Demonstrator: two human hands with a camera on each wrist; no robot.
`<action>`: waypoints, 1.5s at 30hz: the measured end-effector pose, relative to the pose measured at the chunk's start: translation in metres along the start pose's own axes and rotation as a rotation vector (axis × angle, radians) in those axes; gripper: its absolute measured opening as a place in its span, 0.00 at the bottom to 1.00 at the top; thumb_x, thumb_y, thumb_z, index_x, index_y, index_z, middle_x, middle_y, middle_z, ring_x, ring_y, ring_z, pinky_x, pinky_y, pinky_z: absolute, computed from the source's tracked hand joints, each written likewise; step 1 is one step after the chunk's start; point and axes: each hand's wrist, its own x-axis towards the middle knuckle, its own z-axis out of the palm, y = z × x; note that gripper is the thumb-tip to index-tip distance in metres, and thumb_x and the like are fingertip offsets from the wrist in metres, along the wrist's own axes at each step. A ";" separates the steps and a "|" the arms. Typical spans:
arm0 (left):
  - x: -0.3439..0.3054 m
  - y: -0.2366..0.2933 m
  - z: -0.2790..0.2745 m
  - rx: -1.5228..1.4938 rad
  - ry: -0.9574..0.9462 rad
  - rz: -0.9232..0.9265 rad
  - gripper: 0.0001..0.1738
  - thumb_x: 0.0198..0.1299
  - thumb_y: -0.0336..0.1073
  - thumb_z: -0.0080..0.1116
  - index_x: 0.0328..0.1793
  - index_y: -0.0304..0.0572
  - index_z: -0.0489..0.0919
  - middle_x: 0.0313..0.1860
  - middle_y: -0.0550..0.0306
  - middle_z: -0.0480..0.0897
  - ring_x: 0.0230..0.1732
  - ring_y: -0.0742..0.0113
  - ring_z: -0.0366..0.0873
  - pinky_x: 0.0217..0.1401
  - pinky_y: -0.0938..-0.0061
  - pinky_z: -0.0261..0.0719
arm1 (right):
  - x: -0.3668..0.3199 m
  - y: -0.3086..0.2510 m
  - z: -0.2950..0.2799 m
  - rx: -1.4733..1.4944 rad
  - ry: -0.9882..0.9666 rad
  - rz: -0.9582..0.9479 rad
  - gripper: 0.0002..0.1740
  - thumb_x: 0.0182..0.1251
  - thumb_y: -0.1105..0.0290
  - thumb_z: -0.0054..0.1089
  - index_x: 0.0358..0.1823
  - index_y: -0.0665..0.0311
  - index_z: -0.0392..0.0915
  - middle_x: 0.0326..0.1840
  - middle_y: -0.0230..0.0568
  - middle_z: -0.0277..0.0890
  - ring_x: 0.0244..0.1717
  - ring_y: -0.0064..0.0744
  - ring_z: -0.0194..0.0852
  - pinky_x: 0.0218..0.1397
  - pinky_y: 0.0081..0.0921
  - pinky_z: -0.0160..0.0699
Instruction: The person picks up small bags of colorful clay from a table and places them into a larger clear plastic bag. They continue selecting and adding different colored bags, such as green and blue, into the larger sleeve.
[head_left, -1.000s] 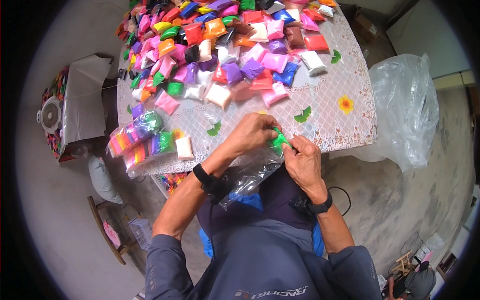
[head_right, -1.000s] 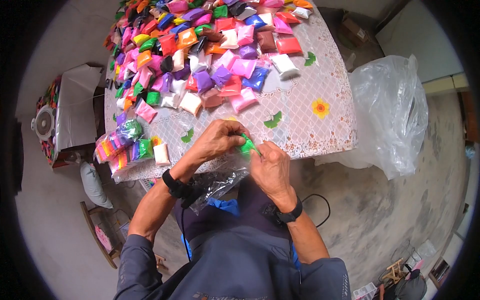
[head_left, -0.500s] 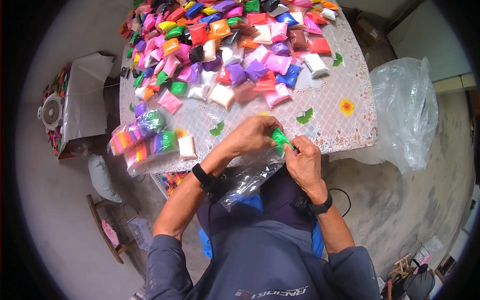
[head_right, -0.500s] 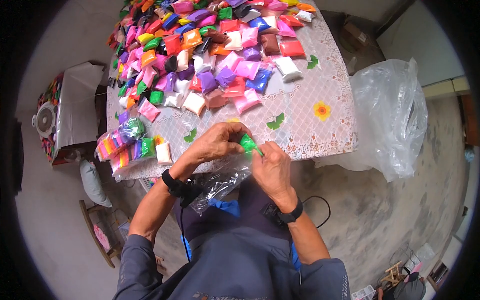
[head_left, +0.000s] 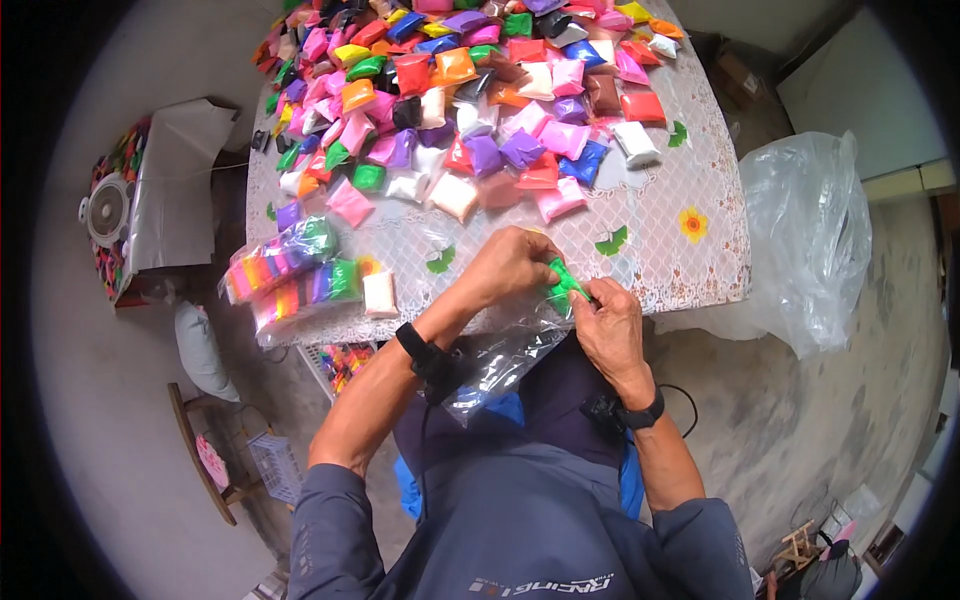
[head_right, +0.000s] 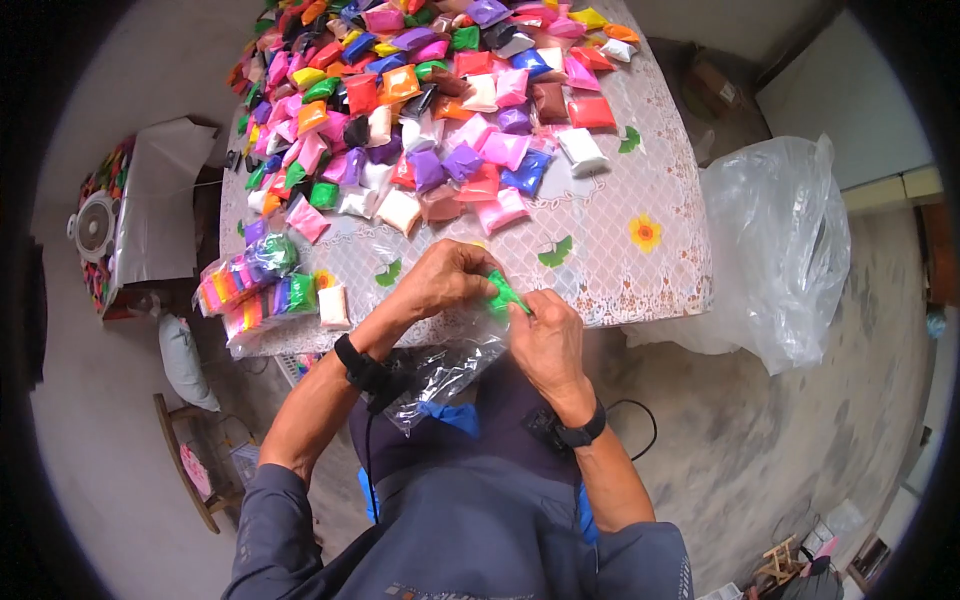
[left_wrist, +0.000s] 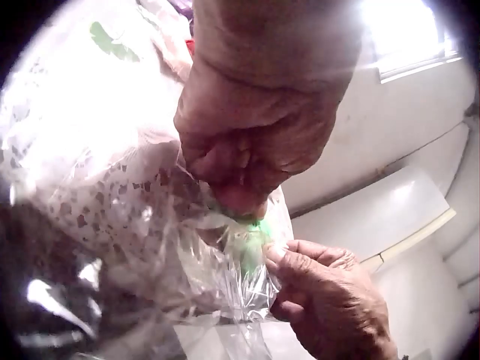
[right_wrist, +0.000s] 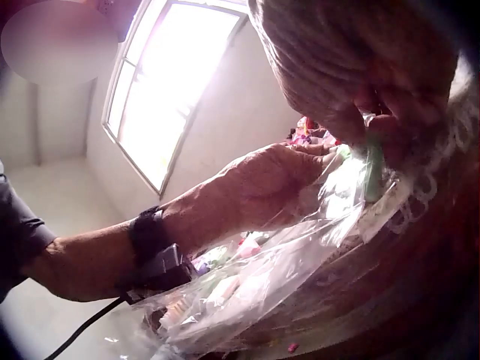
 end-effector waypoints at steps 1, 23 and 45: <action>-0.001 0.000 -0.001 0.000 0.006 0.004 0.15 0.52 0.29 0.71 0.47 0.33 0.87 0.29 0.54 0.86 0.29 0.70 0.81 0.35 0.68 0.78 | 0.000 -0.001 0.000 0.019 0.007 0.006 0.07 0.62 0.73 0.65 0.33 0.70 0.79 0.28 0.51 0.75 0.28 0.54 0.76 0.32 0.43 0.71; -0.197 0.033 -0.004 0.335 0.720 0.363 0.11 0.58 0.26 0.69 0.48 0.34 0.84 0.45 0.46 0.87 0.43 0.51 0.84 0.49 0.64 0.80 | -0.014 0.002 -0.005 0.155 -0.077 0.132 0.13 0.65 0.68 0.72 0.41 0.73 0.85 0.28 0.42 0.77 0.25 0.23 0.70 0.30 0.25 0.70; -0.231 -0.034 0.036 -0.702 0.540 0.026 0.50 0.53 0.51 0.80 0.77 0.38 0.65 0.71 0.40 0.74 0.57 0.56 0.83 0.47 0.74 0.82 | -0.029 -0.013 0.011 -0.001 0.211 -0.066 0.07 0.70 0.73 0.63 0.38 0.71 0.81 0.30 0.47 0.76 0.27 0.45 0.73 0.32 0.36 0.71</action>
